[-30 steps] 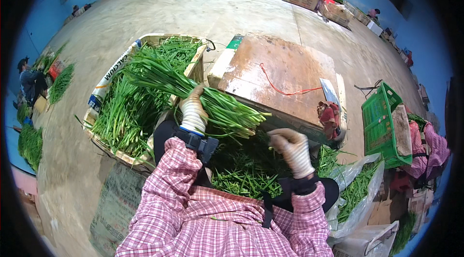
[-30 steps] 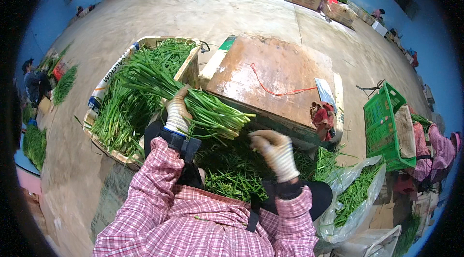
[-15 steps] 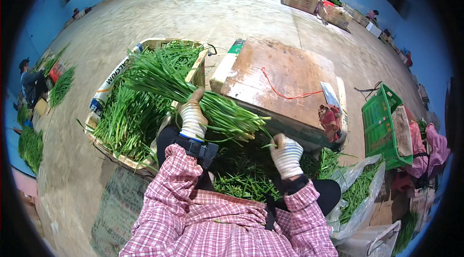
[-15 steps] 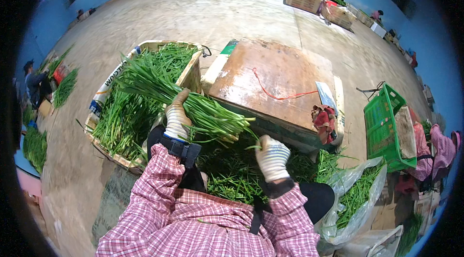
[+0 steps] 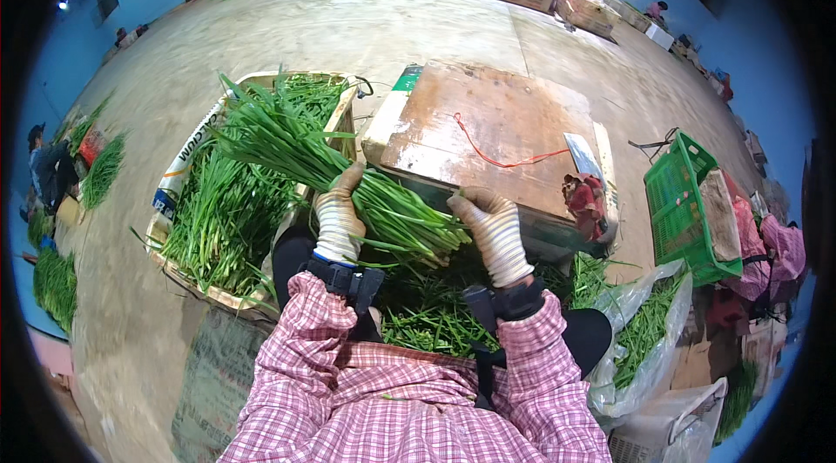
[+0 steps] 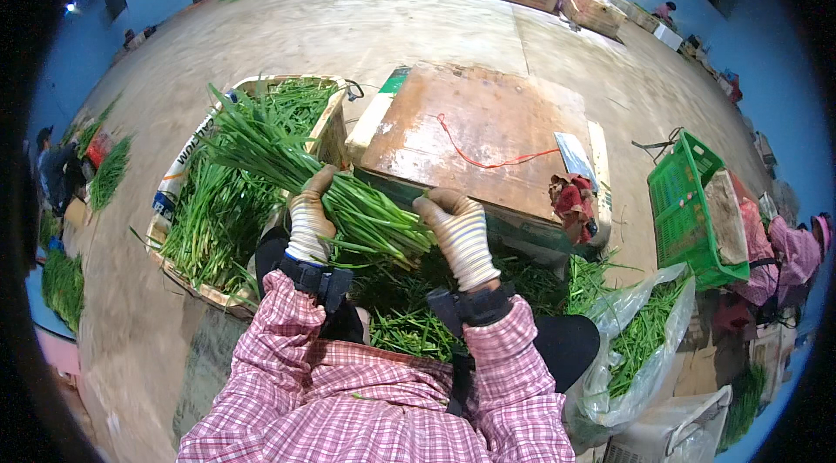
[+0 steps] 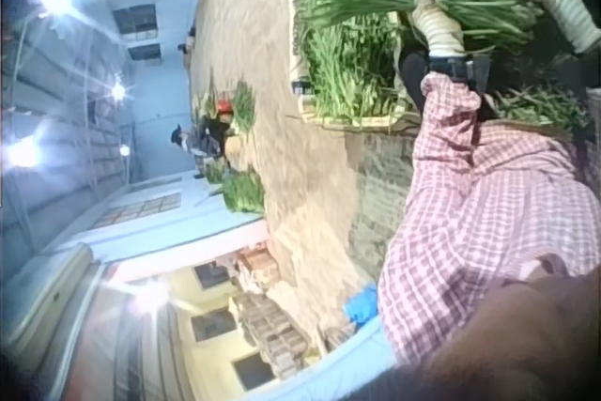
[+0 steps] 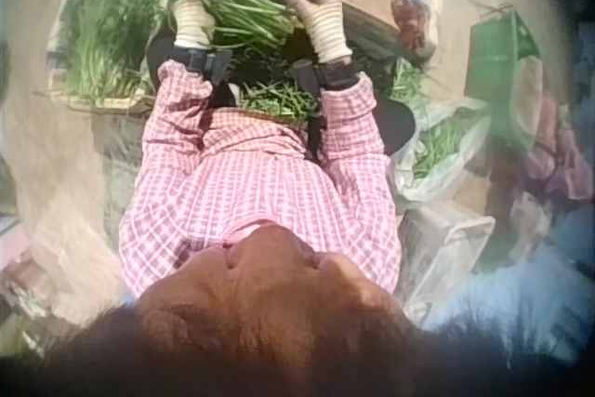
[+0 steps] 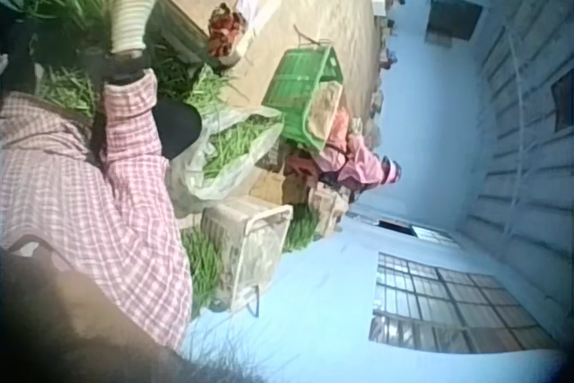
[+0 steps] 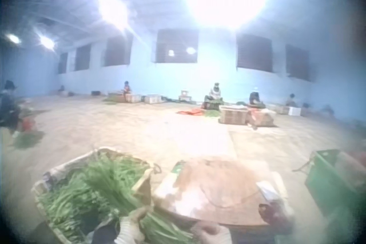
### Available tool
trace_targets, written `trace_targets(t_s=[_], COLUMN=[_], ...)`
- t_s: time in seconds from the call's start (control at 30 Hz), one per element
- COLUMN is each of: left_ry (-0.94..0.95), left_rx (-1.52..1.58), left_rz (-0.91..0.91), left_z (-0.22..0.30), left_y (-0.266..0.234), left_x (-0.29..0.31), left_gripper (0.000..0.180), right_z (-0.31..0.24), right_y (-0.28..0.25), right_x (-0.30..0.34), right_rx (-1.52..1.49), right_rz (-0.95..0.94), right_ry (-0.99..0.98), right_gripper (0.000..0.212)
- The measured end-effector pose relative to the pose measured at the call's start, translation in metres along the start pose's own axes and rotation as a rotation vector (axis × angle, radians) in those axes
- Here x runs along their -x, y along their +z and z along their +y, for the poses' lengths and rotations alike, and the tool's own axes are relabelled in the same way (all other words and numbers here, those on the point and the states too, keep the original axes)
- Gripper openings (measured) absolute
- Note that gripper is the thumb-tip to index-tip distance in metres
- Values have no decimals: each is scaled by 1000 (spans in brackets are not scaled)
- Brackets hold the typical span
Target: The person gathers a bunch of chives by hand, secures them with a red tie, and trims the ends with a knife before placing the bundle into a crate and repeating the process.
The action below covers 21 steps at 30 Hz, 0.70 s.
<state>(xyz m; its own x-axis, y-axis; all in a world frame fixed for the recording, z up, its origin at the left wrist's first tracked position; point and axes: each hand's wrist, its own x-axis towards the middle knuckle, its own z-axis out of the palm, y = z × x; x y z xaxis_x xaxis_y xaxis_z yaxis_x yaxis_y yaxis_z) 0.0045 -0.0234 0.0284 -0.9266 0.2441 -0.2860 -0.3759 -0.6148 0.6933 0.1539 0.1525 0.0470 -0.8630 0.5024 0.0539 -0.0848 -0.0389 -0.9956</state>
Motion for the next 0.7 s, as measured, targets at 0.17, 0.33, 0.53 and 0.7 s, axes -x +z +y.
trace_targets(t_s=[0.17,0.33,0.53,0.7], left_ry=[21,-33,-31,-24], left_rx=[-45,74,65,67], left_rz=[41,49,146,89], left_z=[-1,-10,-11,-20], left_y=[-15,-31,-10,-14], left_x=[-7,-29,-5,-6], left_gripper=[27,27,44,41], right_z=[-16,-6,19,28], right_y=[-20,-16,5,13], right_x=[14,56,40,28], right_rx=[210,723,954,667], right_rz=[141,231,351,375], right_ry=[-214,-572,-611,-491], right_gripper=[24,10,30,15])
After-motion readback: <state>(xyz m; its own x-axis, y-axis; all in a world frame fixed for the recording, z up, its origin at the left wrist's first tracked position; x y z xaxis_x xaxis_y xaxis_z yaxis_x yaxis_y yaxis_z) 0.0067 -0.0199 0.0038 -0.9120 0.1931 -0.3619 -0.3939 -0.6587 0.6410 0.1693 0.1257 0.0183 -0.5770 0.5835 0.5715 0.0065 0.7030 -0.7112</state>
